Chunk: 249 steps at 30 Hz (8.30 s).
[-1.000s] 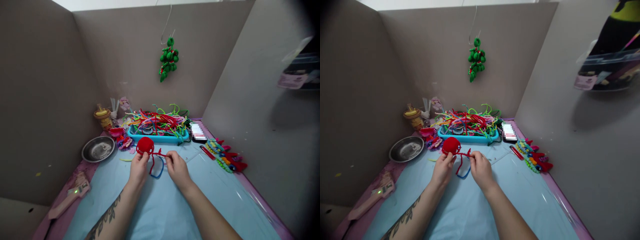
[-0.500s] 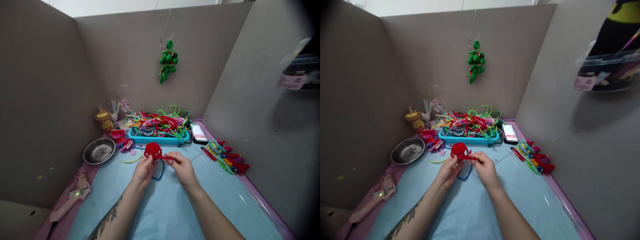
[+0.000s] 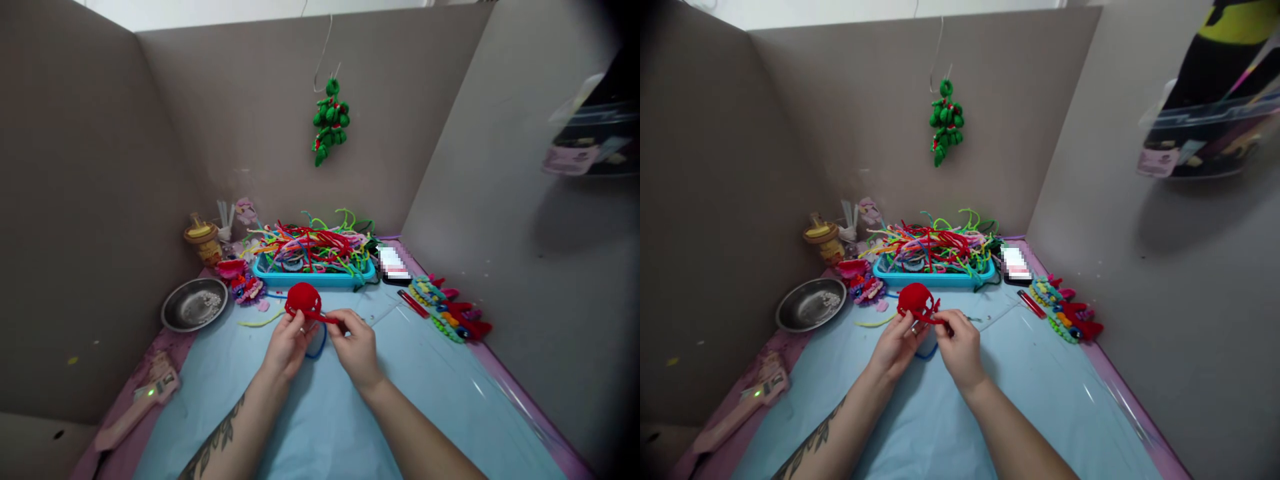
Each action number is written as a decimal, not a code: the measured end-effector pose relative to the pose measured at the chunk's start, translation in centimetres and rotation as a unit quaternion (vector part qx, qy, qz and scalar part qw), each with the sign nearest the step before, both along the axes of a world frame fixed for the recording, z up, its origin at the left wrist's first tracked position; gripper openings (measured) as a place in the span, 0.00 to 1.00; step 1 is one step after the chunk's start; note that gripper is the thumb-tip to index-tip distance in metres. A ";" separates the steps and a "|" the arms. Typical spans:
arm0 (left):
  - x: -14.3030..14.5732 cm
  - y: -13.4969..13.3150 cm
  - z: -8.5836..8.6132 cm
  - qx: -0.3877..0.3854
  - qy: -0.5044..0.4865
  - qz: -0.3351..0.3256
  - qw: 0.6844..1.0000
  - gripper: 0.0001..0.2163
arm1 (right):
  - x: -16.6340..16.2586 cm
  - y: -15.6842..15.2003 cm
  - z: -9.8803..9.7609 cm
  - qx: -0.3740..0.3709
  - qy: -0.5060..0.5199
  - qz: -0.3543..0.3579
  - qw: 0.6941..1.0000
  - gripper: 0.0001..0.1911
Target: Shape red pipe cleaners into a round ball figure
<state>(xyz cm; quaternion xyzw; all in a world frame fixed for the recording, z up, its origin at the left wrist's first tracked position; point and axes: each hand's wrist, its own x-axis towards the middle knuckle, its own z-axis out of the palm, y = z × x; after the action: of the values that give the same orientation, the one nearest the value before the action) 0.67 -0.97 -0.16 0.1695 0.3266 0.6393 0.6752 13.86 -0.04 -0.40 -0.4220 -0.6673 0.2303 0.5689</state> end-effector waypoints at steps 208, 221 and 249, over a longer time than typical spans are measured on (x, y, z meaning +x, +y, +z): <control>-1.0 0.2 0.7 0.109 0.338 0.009 0.935 0.14 | 0.7 1.8 -1.6 -0.069 0.028 0.216 0.973 0.09; -0.8 0.0 1.2 0.096 0.345 0.037 0.933 0.11 | 0.8 1.5 -0.7 -0.060 0.035 0.122 0.990 0.07; -0.7 0.1 0.0 0.106 0.278 0.028 0.954 0.17 | 1.2 1.1 0.4 -0.088 -0.005 0.191 0.978 0.05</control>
<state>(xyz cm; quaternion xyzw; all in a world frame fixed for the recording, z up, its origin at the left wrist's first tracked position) -0.07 -0.83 -0.15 0.4024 0.4364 0.6164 0.5174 15.11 1.08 -0.01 -0.3362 -0.7158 0.3906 0.4712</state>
